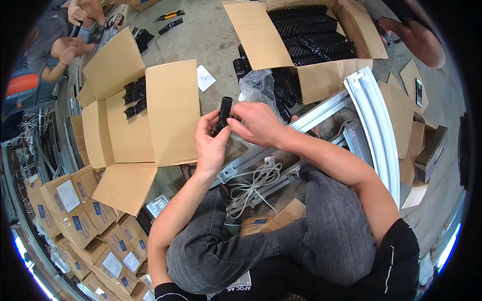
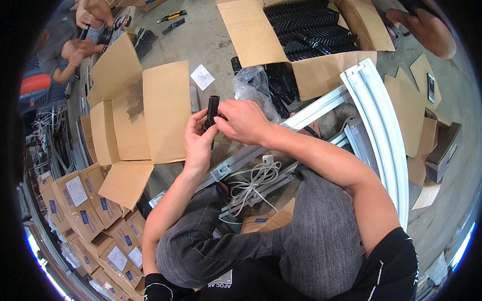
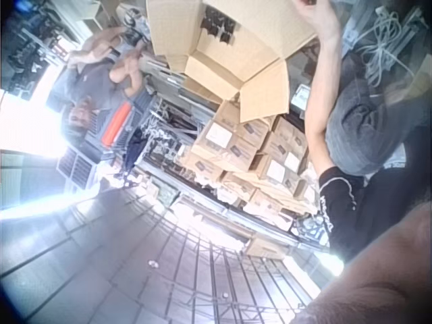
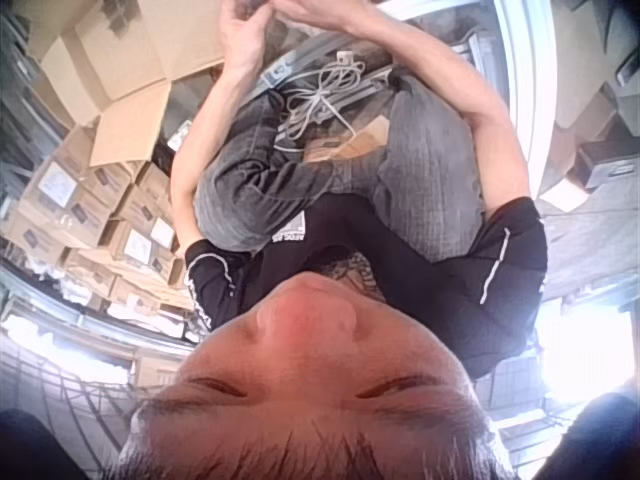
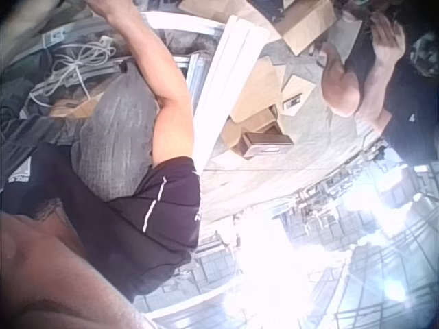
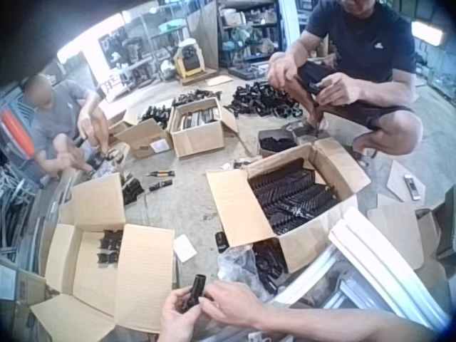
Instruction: The person takes small black plastic components and small metal pieces from containers and connects them together.
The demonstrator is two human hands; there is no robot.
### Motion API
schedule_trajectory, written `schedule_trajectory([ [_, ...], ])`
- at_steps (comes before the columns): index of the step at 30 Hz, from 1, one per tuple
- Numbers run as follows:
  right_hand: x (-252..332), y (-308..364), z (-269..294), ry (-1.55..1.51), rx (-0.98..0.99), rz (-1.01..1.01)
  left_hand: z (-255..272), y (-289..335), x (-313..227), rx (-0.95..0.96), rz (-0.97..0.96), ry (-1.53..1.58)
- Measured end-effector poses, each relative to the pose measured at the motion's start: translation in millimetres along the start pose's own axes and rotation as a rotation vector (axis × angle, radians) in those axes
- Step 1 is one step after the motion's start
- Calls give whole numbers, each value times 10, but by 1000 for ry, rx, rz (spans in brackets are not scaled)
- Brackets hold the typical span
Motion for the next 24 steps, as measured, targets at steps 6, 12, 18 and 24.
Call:
schedule_trajectory([
  [6,10,-14,-14,57,83,-99,19,-1,9,-2,-4,22],
  [12,-34,-17,-21,-66,106,-120,10,-4,-1,-22,-7,14],
  [18,39,7,24,-86,-2,-37,-7,-10,9,-12,18,43],
  [24,-75,-1,-88,36,227,-195,13,5,-10,-11,2,-2],
])
Point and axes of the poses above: each hand's wrist, its own y-axis away from the middle knuckle, its own z-axis out of the back of the hand, x = y × z, the point moved 6 cm from there along -y, towards the middle knuckle, and after that the axes turned 5 degrees about x, right-handed, at the moved point
